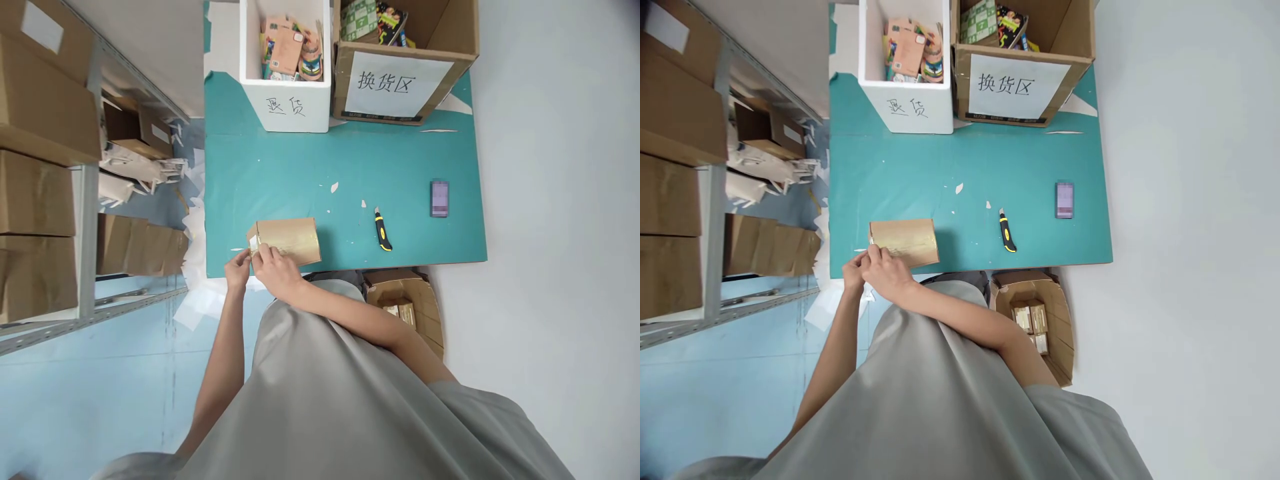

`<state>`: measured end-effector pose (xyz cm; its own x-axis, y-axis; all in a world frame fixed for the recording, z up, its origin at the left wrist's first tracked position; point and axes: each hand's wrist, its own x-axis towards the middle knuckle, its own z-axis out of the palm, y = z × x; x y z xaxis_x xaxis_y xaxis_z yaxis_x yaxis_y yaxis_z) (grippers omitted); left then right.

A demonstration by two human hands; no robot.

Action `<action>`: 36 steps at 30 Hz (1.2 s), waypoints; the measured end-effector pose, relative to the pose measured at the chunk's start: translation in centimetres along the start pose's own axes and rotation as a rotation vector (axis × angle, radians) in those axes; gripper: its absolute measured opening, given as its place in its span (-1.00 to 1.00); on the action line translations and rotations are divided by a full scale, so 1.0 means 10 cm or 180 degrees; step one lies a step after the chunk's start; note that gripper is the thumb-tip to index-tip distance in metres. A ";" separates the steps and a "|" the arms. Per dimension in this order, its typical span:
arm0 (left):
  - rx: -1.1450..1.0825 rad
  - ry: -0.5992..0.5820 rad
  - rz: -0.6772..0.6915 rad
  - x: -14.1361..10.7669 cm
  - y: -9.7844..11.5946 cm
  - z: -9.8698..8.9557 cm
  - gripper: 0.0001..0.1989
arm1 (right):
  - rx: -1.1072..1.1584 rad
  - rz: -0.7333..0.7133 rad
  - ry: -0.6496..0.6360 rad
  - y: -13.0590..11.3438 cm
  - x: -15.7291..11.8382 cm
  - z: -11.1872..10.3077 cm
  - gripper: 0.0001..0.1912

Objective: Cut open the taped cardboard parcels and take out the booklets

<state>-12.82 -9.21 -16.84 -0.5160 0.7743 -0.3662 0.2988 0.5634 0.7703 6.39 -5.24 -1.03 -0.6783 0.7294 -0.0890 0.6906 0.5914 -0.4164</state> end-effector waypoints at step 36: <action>0.0103 -0.0321 -0.0141 -0.42 0.16 0.75 -0.82 | 0.1474 0.2081 0.1284 2.08 -1.34 1.04 -0.85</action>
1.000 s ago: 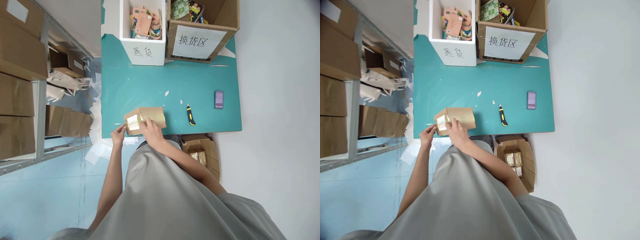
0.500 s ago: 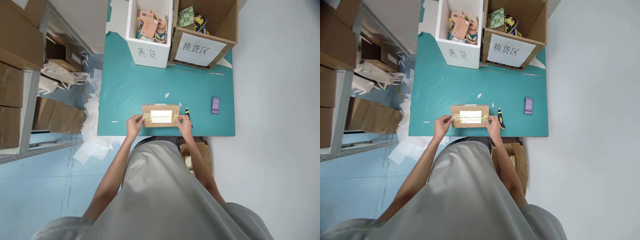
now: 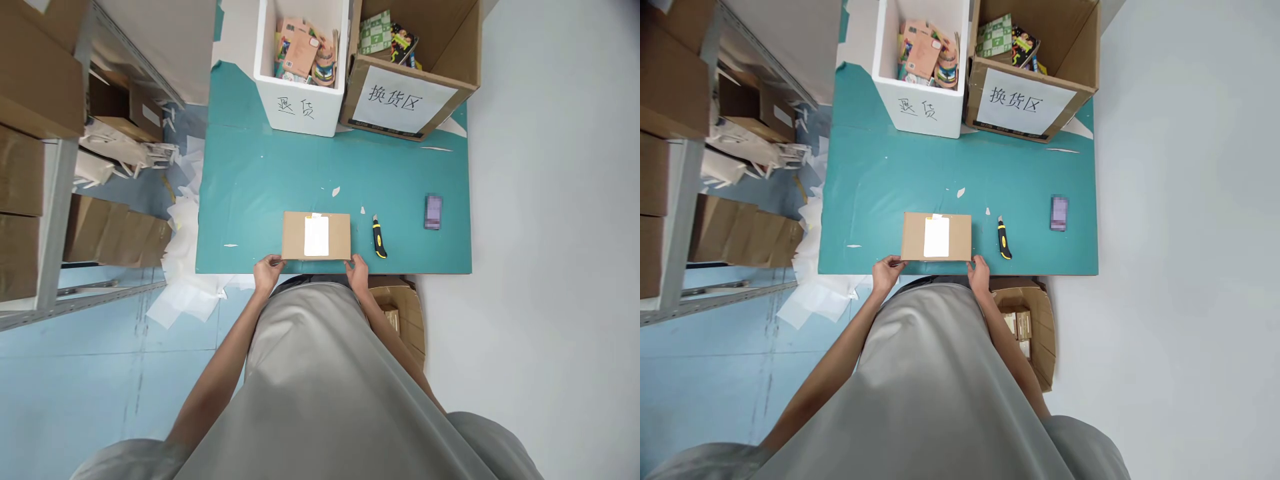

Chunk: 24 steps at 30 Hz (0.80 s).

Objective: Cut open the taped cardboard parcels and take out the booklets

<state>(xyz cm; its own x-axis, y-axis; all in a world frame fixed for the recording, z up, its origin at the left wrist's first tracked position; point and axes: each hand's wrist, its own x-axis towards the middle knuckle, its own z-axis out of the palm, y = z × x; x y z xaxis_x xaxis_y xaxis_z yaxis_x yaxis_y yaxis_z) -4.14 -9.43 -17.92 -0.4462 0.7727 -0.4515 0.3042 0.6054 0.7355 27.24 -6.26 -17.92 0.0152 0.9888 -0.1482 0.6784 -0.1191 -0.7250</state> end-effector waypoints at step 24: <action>0.0424 0.0218 0.0634 1.40 1.72 0.07 -0.72 | 0.0051 0.0520 0.0013 -0.69 2.11 -0.53 -0.63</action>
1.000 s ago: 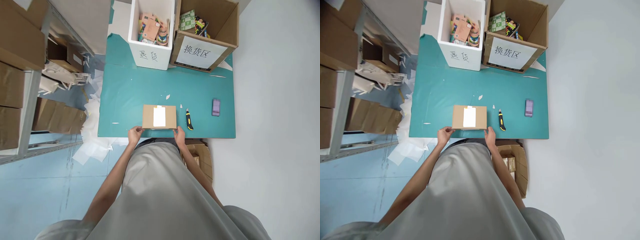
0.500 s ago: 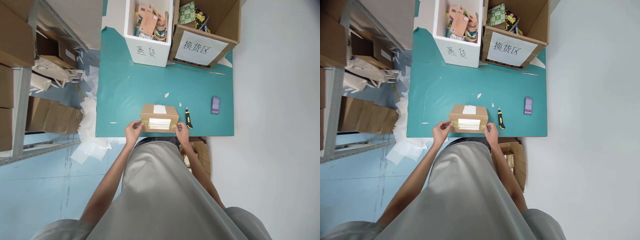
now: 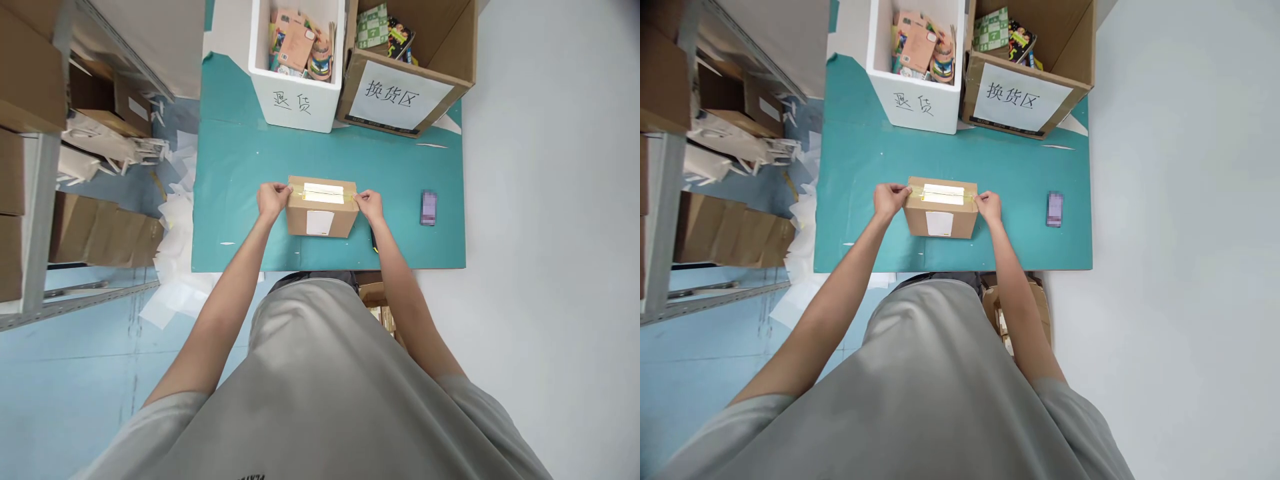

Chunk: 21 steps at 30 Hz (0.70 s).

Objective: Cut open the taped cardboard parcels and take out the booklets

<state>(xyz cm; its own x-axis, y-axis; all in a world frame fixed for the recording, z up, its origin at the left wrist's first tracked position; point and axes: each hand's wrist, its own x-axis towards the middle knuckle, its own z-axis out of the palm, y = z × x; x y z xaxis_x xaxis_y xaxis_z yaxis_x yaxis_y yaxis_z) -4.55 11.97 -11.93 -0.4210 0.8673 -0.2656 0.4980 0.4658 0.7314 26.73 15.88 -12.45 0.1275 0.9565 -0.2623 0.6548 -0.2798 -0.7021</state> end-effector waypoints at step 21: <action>-0.0756 -0.0003 -0.0192 -1.13 -0.46 0.15 -0.70 | 0.0234 -0.0173 0.0248 0.86 -1.08 -0.17 -0.48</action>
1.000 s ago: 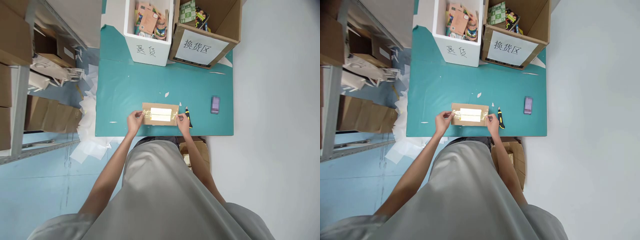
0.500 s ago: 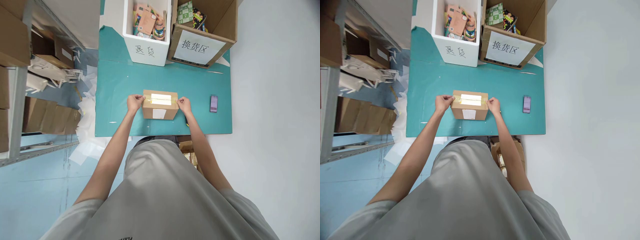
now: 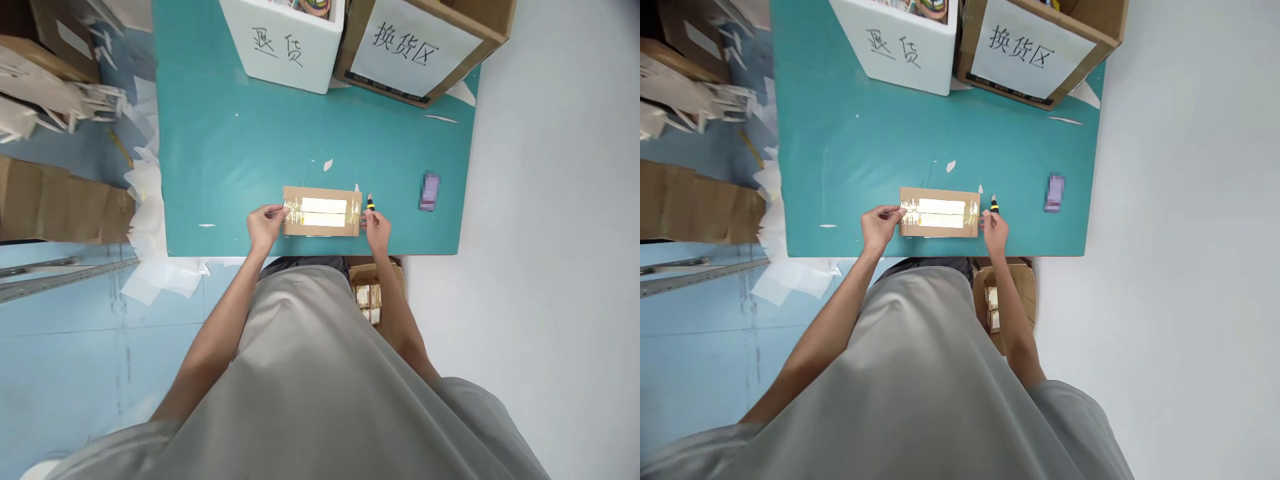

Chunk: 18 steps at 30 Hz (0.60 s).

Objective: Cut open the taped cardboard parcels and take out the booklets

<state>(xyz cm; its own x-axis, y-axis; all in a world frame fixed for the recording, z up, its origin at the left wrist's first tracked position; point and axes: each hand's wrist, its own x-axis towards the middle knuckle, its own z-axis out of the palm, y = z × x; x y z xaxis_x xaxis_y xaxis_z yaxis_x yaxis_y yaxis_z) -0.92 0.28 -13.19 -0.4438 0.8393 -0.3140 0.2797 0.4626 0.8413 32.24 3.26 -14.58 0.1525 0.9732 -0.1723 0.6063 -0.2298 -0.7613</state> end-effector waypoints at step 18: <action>-0.0224 -0.0724 0.0974 -0.12 -0.14 0.01 -0.60 | -0.1276 0.0179 0.0178 0.10 0.44 -0.40 -0.53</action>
<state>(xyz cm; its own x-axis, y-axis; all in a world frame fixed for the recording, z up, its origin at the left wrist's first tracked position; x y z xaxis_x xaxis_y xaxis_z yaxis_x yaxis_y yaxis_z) -0.70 -1.33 -14.08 -0.1467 0.9810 -0.1267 0.3073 0.1669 0.9369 36.66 7.27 -13.61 0.2295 0.9594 -0.1640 0.8504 -0.2796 -0.4458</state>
